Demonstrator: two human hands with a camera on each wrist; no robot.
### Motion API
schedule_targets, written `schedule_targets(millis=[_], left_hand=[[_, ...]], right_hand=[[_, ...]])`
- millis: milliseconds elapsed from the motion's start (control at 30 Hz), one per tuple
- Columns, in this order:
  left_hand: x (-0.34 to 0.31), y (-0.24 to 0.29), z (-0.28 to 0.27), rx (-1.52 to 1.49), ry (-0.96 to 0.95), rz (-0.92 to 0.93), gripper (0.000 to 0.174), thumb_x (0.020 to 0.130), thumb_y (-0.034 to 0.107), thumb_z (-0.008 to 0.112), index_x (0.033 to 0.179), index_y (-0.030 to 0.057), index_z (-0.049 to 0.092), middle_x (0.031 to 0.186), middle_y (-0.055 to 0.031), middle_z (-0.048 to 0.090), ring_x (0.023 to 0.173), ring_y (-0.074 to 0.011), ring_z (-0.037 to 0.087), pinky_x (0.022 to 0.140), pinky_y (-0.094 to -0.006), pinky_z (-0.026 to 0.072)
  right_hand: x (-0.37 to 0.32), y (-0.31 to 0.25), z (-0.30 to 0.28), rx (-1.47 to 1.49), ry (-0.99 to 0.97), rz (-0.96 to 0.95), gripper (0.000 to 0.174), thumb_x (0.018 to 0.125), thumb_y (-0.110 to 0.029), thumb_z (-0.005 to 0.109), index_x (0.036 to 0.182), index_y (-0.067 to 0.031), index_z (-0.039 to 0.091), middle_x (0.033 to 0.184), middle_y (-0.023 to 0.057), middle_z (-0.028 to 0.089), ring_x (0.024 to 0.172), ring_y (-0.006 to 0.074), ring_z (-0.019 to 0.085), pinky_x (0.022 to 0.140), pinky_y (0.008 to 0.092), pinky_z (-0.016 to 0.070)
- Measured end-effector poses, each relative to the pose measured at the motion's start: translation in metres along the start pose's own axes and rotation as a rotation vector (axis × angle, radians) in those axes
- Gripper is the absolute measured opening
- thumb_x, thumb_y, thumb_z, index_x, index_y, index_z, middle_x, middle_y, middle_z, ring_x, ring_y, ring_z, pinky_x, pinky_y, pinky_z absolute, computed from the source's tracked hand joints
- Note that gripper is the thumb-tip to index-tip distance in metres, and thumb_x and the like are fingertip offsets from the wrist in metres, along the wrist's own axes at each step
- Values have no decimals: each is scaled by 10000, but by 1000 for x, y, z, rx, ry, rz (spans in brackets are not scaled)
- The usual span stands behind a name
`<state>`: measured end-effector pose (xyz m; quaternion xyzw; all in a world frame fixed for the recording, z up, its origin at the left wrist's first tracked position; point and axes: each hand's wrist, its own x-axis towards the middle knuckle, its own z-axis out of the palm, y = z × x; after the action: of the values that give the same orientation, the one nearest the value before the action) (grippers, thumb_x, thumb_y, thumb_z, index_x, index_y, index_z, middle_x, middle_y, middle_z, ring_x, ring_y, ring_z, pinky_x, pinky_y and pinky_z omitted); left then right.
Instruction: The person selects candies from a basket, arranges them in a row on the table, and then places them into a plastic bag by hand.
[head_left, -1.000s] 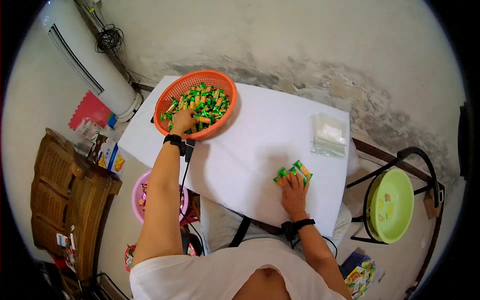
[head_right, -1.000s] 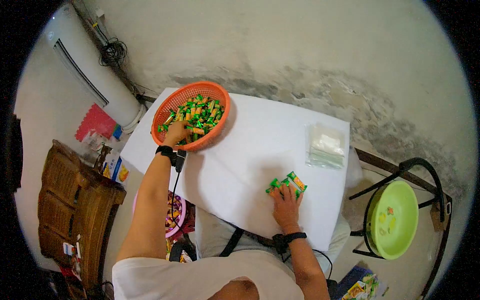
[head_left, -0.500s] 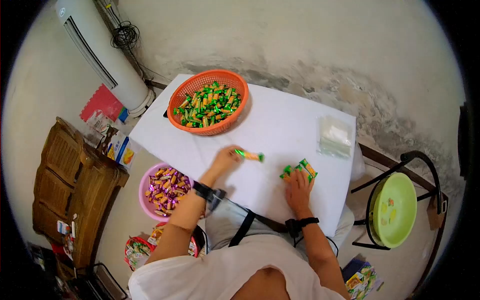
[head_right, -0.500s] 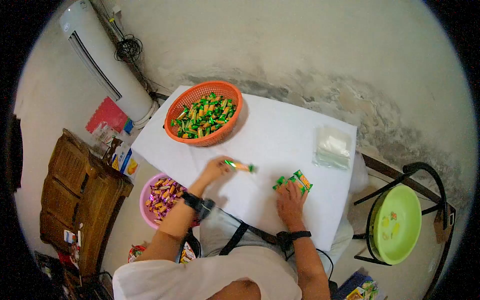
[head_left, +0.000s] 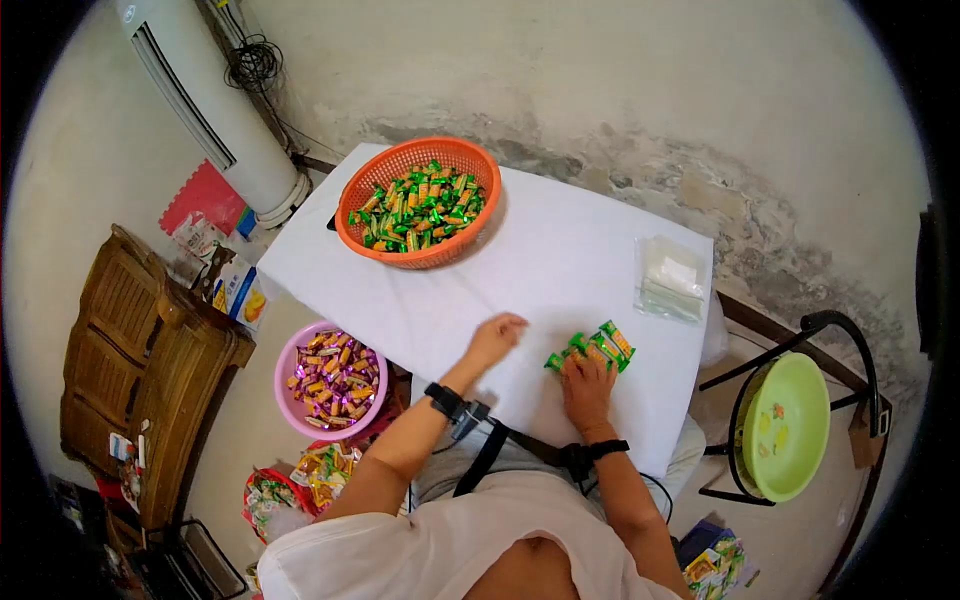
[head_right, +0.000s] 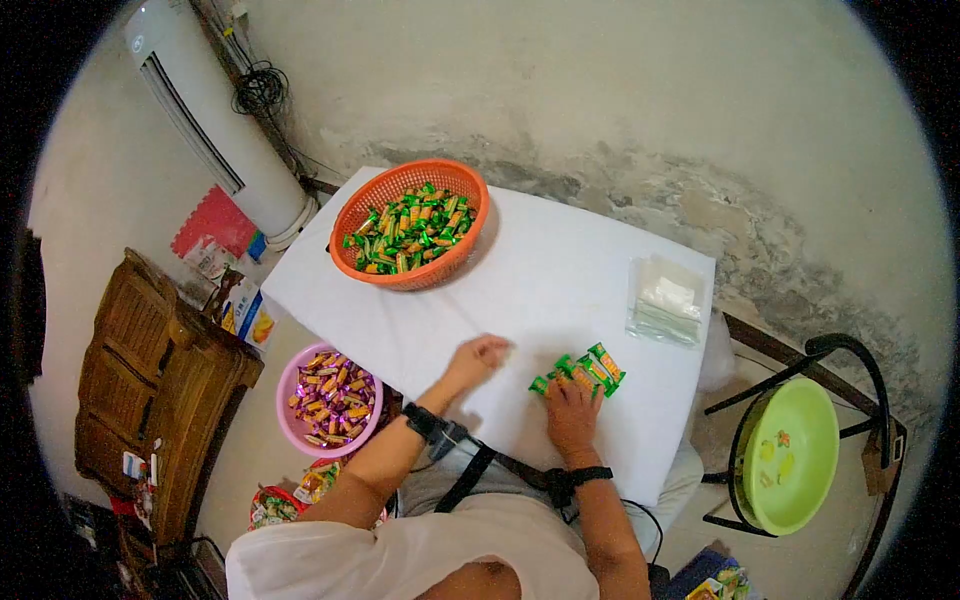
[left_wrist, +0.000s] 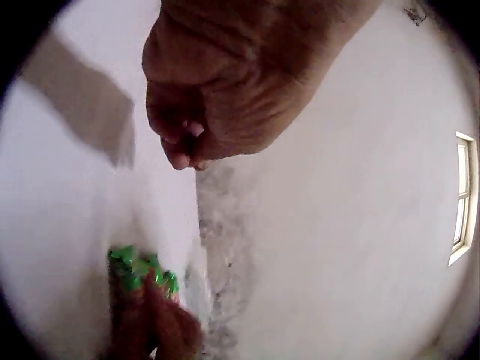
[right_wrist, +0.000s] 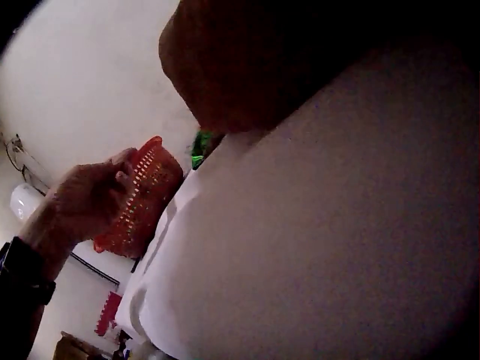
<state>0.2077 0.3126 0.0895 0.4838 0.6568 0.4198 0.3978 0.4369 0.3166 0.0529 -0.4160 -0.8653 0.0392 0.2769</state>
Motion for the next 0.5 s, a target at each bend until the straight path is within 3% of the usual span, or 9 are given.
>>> schedule_targets(millis=[33,133,233,367,433,500], left_hand=[[12,-1,-15,-65,98,105,151,894,104,541,980,52,654,815,-29,631,701,-96,553,640,-249,468],[41,30,-78,61,346,164,188,865,75,534,1006,43,654,855,-56,641,743,-123,572,694,-274,477],[77,56,-134,493,608,412,199,832,111,576,1004,67,667,905,-142,653,804,-280,625,732,-373,496],[118,63,-171,779,512,291,248,807,93,568,1033,88,672,982,-163,643,891,-338,613,782,-431,493],[139,55,-177,1027,219,123,328,789,58,548,1082,139,672,1037,-162,630,963,-330,607,834,-435,488],[148,47,-177,1034,121,141,357,786,57,549,1105,164,666,1064,-167,621,987,-333,600,852,-432,484]], right_hand=[[0,1,0,5,27,8,317,806,-179,631,1119,-139,606,1127,60,524,1160,286,445,1010,620,235],[0,1,1,15,38,25,293,828,-189,601,1116,-136,597,1273,85,466,1252,306,378,1016,636,222],[0,0,-2,18,10,47,313,831,-199,595,1136,-132,586,1351,121,415,1300,335,328,1018,642,216],[2,-1,-6,19,-70,70,350,837,-214,577,1176,-125,562,1373,151,393,1309,359,309,1015,649,219],[1,0,-5,30,-78,80,374,814,-191,589,1182,-127,564,1375,155,386,1310,365,300,1027,642,204],[1,0,-5,39,-87,91,401,791,-168,601,1189,-128,566,1376,160,380,1312,372,290,1039,634,190]])
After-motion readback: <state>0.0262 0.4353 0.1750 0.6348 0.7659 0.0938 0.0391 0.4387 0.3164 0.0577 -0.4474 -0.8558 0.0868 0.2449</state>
